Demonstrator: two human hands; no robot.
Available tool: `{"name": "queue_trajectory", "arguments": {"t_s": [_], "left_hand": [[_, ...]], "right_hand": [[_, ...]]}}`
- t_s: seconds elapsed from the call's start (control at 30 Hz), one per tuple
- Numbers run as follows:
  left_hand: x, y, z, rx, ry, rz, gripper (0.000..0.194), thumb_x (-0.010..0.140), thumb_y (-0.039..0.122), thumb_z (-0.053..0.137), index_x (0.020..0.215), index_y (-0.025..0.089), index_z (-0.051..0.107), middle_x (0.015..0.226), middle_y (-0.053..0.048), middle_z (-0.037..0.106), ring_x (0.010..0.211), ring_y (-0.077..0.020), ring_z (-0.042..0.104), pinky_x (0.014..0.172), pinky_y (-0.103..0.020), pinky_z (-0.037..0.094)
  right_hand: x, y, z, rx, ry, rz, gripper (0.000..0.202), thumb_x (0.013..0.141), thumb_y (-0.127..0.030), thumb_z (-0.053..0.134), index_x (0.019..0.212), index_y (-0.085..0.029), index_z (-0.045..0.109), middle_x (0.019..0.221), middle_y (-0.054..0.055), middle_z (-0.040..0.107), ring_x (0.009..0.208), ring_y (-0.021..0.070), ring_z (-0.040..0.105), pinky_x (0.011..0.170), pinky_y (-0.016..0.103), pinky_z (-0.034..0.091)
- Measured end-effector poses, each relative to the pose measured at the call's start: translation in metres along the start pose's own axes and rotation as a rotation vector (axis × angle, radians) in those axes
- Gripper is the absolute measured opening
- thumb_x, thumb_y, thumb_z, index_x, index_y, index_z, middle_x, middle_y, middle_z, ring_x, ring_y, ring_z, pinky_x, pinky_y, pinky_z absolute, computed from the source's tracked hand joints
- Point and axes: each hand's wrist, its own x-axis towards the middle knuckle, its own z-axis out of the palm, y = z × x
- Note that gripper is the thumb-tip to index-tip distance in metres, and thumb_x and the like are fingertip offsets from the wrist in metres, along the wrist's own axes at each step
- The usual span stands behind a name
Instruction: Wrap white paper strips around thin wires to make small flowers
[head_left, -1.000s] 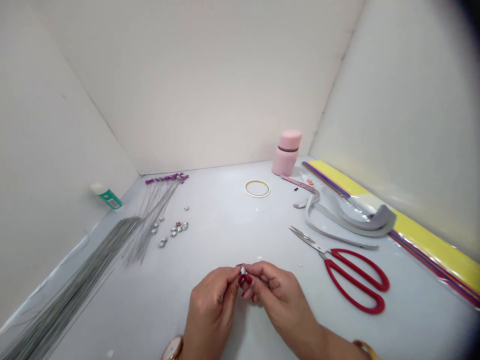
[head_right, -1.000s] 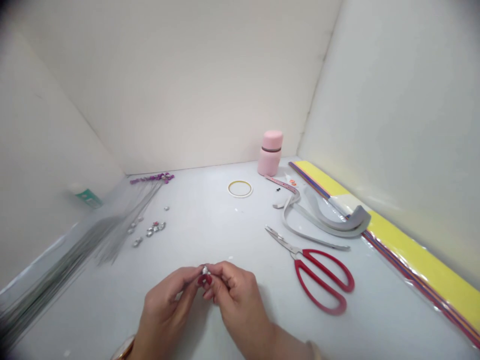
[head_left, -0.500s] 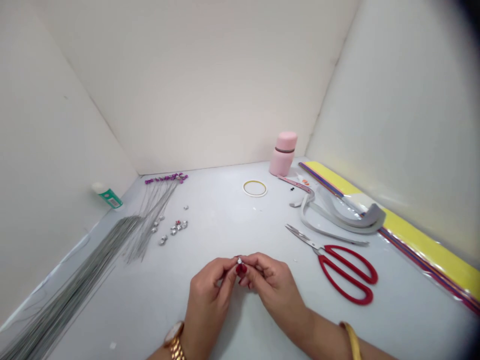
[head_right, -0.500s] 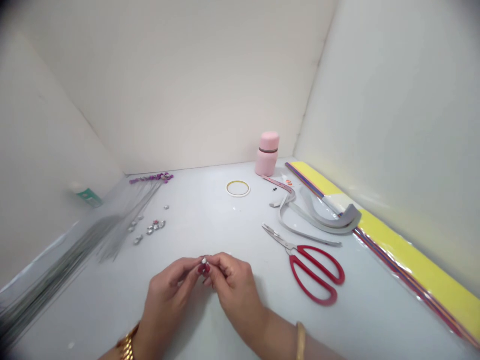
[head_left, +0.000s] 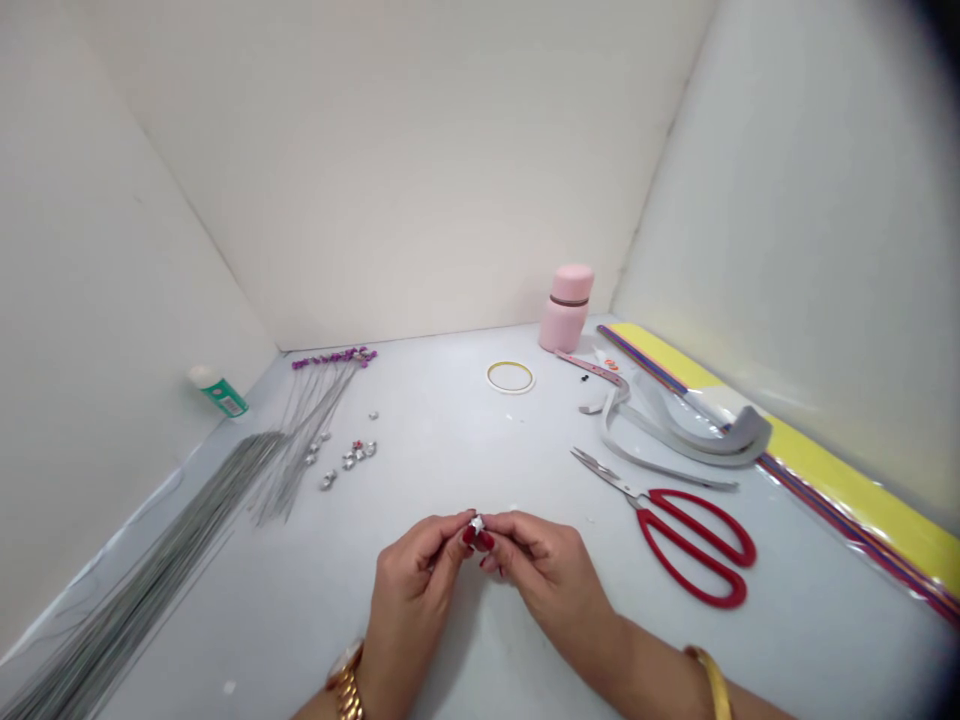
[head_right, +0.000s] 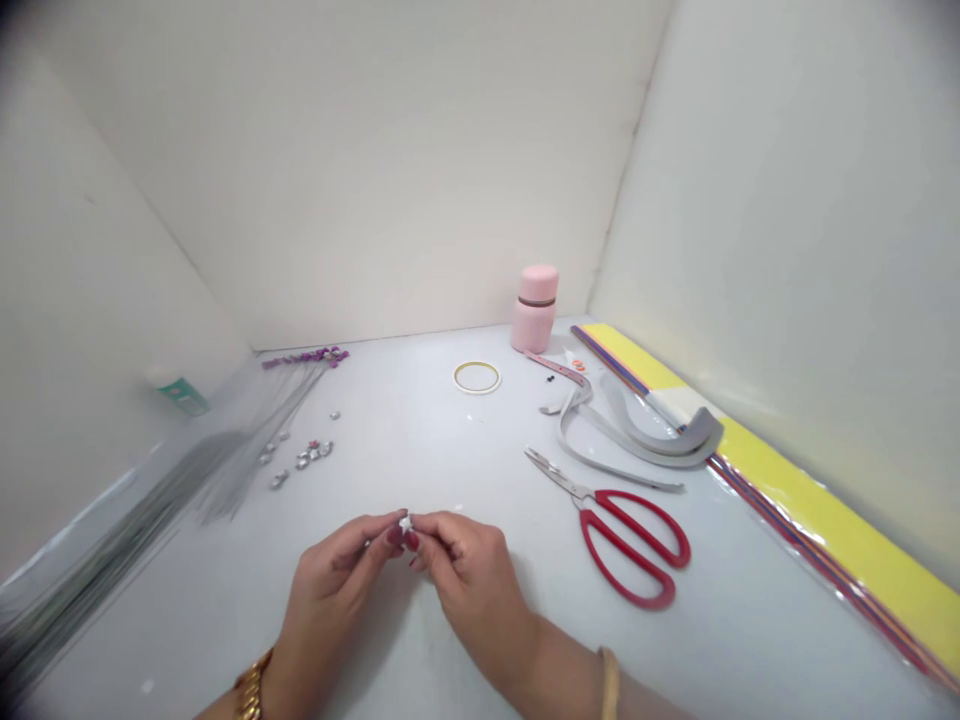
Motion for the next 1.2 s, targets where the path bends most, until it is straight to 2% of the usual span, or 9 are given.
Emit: {"name": "queue_trajectory", "arguments": {"t_s": [0.2,0.43,0.53,0.67,0.77,1.03,1.2], "left_hand": [[0.003,0.0009,-0.0002,0.027,-0.052,0.049,0.019,0.084,0.02,0.046,0.094,0.02,0.062,0.085,-0.004,0.066,0.072,-0.0134,0.06,0.066,-0.024,0.048],[0.0015,-0.0008,-0.001,0.054,-0.058,0.103,0.021,0.084,0.016,0.045,0.095,0.02,0.061,0.083,-0.003,0.064,0.073,-0.0126,0.059,0.067,-0.023,0.047],[0.0006,-0.0026,-0.0004,0.045,-0.072,0.093,0.02,0.084,0.017,0.045,0.096,0.02,0.061,0.085,-0.003,0.064,0.074,-0.0128,0.06,0.068,-0.023,0.047],[0.0006,-0.0031,0.0008,0.011,-0.033,-0.002,0.018,0.084,0.022,0.047,0.096,0.019,0.059,0.088,-0.004,0.066,0.077,-0.0134,0.061,0.069,-0.022,0.048],[0.002,-0.0009,0.0007,0.001,-0.067,-0.001,0.017,0.084,0.023,0.046,0.091,0.018,0.061,0.084,-0.004,0.066,0.074,-0.0136,0.061,0.067,-0.022,0.048],[0.003,-0.0002,0.0007,0.134,-0.086,0.103,0.018,0.084,0.018,0.043,0.09,0.018,0.06,0.079,-0.003,0.065,0.071,-0.0131,0.06,0.064,-0.022,0.047],[0.0015,-0.0018,0.0015,0.198,-0.085,0.166,0.017,0.084,0.016,0.043,0.088,0.019,0.06,0.08,-0.003,0.065,0.071,-0.0126,0.06,0.064,-0.021,0.047]], "right_hand": [[-0.0004,0.0039,-0.0007,0.037,0.004,0.028,0.014,0.083,-0.023,0.047,0.089,-0.018,0.059,0.076,0.003,0.065,0.063,0.0124,0.06,0.06,0.023,0.051],[0.0011,0.0017,-0.0014,0.067,-0.013,0.062,0.012,0.082,-0.024,0.048,0.088,-0.018,0.058,0.072,0.002,0.063,0.062,0.0121,0.058,0.058,0.023,0.049],[0.0009,-0.0007,-0.0018,0.113,-0.025,0.086,0.011,0.082,-0.024,0.05,0.085,-0.018,0.058,0.07,0.001,0.062,0.062,0.0115,0.057,0.057,0.021,0.048],[0.0007,0.0001,-0.0014,0.175,-0.025,0.104,0.01,0.082,-0.025,0.051,0.085,-0.018,0.056,0.072,0.001,0.062,0.064,0.0112,0.057,0.058,0.021,0.047],[0.0019,0.0031,-0.0011,0.185,-0.014,0.1,0.01,0.081,-0.026,0.052,0.084,-0.018,0.056,0.07,0.001,0.062,0.063,0.0113,0.057,0.058,0.021,0.048],[0.0048,0.0028,-0.0036,0.077,-0.04,0.034,0.013,0.082,-0.024,0.048,0.091,-0.018,0.056,0.074,0.003,0.063,0.064,0.0125,0.058,0.06,0.022,0.049],[0.0069,0.0013,-0.0083,-0.1,-0.036,-0.024,0.017,0.082,-0.021,0.048,0.085,-0.016,0.063,0.069,0.003,0.063,0.062,0.0134,0.059,0.06,0.022,0.048]]}}
